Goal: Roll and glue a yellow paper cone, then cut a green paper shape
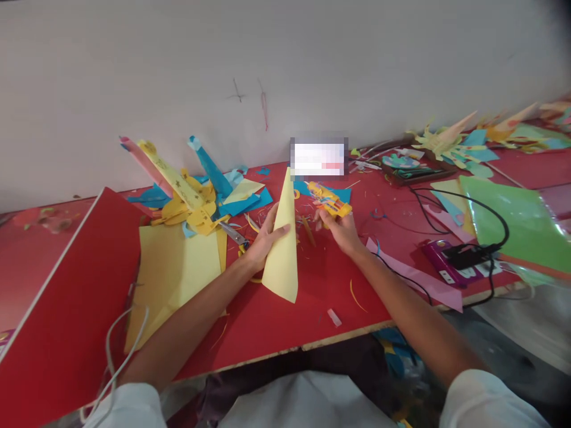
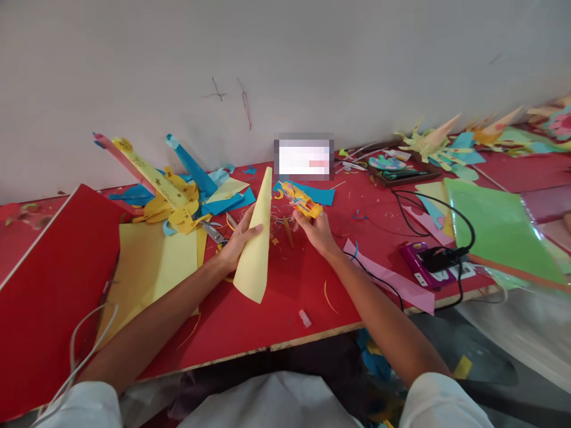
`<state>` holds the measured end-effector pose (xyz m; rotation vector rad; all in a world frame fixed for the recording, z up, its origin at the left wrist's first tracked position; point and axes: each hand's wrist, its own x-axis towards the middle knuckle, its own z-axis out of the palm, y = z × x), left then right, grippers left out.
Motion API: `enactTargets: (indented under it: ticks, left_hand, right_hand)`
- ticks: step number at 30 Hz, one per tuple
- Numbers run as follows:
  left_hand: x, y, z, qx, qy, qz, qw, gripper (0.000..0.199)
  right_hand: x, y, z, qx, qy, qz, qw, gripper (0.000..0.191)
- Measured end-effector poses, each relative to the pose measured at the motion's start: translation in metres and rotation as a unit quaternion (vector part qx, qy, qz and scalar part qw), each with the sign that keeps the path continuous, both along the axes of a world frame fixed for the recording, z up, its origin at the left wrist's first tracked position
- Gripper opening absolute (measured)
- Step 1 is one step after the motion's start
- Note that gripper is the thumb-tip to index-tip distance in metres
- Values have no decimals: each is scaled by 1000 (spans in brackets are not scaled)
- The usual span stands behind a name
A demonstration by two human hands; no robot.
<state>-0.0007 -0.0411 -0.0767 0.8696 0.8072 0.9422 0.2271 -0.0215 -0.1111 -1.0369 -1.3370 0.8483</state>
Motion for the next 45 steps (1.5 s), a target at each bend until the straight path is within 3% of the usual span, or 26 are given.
enactTargets:
  ticks: [6,12,17,28,37,45]
  left_hand:
    - [5,-1,-3,10,13,20,1000,101]
    - [8,-1,-2,-7,31,37,999,93]
    - [8,-1,-1,0,30,39,999,86]
    - [7,-1,-2,4,25,31,999,85]
    - [7,0,-3,10,37,31,999,81]
    - [7,-1,-5,13,36,30,999,82]
  right_hand:
    - [-5,-10,-5,17,-72,-10,997,48]
    - [-3,-13,-3,93,-216,-8,972,35]
    - [0,-11,-4,122,-272,13,955,27]
    - [3,-6,-16,111,-313,-9,943,26]
    - [0,-5,-16,169,-309,22,936,28]
    - [2,-7,-15,128,-353,-5,927,29]
